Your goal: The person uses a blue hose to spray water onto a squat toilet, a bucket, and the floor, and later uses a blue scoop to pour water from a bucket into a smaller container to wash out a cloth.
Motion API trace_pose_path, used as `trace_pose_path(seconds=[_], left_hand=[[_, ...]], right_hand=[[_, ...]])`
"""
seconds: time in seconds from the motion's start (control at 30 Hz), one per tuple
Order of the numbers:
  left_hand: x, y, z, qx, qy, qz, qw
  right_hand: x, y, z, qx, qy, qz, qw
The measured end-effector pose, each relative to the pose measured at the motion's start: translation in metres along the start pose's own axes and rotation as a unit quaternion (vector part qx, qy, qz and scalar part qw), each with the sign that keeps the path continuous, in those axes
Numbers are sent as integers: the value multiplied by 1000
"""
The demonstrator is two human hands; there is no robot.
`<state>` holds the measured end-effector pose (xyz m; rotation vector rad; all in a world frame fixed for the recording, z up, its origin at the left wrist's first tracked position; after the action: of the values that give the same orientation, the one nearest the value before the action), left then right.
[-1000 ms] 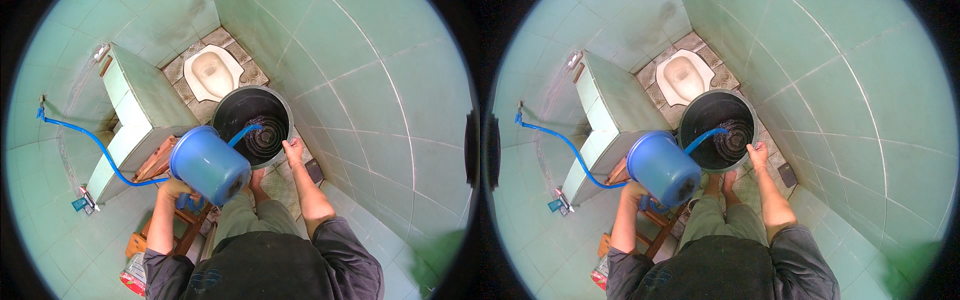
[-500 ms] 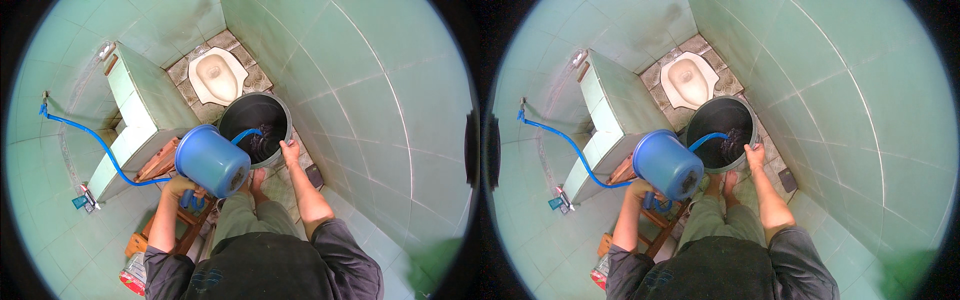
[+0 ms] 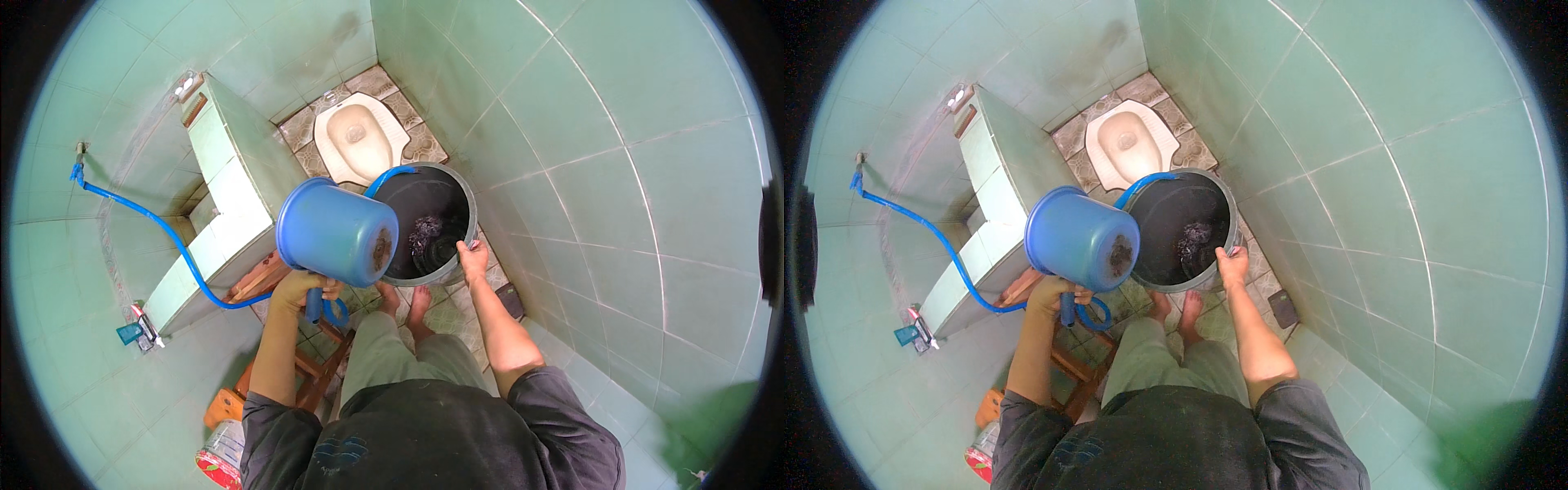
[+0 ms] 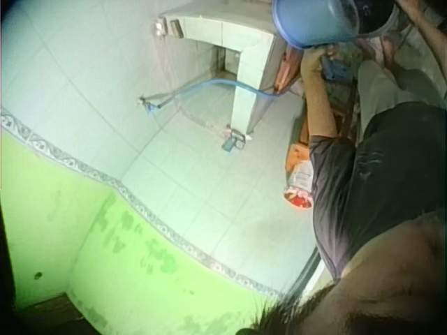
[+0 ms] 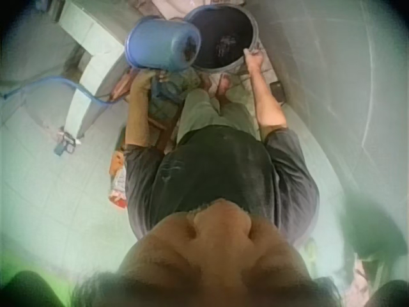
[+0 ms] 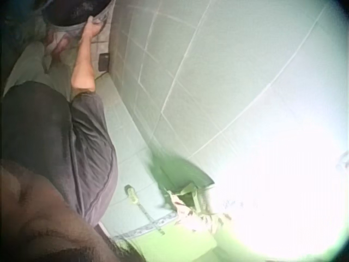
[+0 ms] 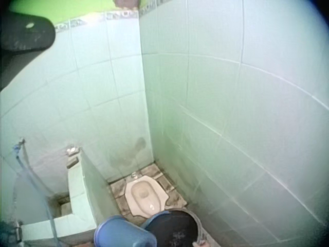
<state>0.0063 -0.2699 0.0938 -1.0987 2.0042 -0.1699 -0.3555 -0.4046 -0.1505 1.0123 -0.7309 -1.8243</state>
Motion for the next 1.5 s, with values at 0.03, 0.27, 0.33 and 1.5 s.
trace_pose_path(seconds=[0.03, 0.27, 0.33, 1.5], left_hand=[[-1, 0, 5, -21, 5, 5, 1000], [-16, 8, 18, -41, -5, 22, 999], [-28, 13, 20, 10, -73, -11, 997], [-76, -39, 69, -43, -2, 95, 995]], right_hand=[[1, 0, -2, -3, 7, 0, 1000], [-5, 22, -12, 29, 4, 21, 999], [-7, 20, -15, 9, -8, 19, 1000], [12, 86, -25, -20, -69, -22, 997]])
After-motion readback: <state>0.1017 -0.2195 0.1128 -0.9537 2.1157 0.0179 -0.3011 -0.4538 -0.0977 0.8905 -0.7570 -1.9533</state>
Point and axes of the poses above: each hand's wrist, its own x-axis towards the middle knuckle, its own z-axis out of the back of the hand, y = z × x, the point moved 1 cm from there along x, towards the middle knuckle, and after that the axes turned 4 degrees about z, right-handed, at the moved point
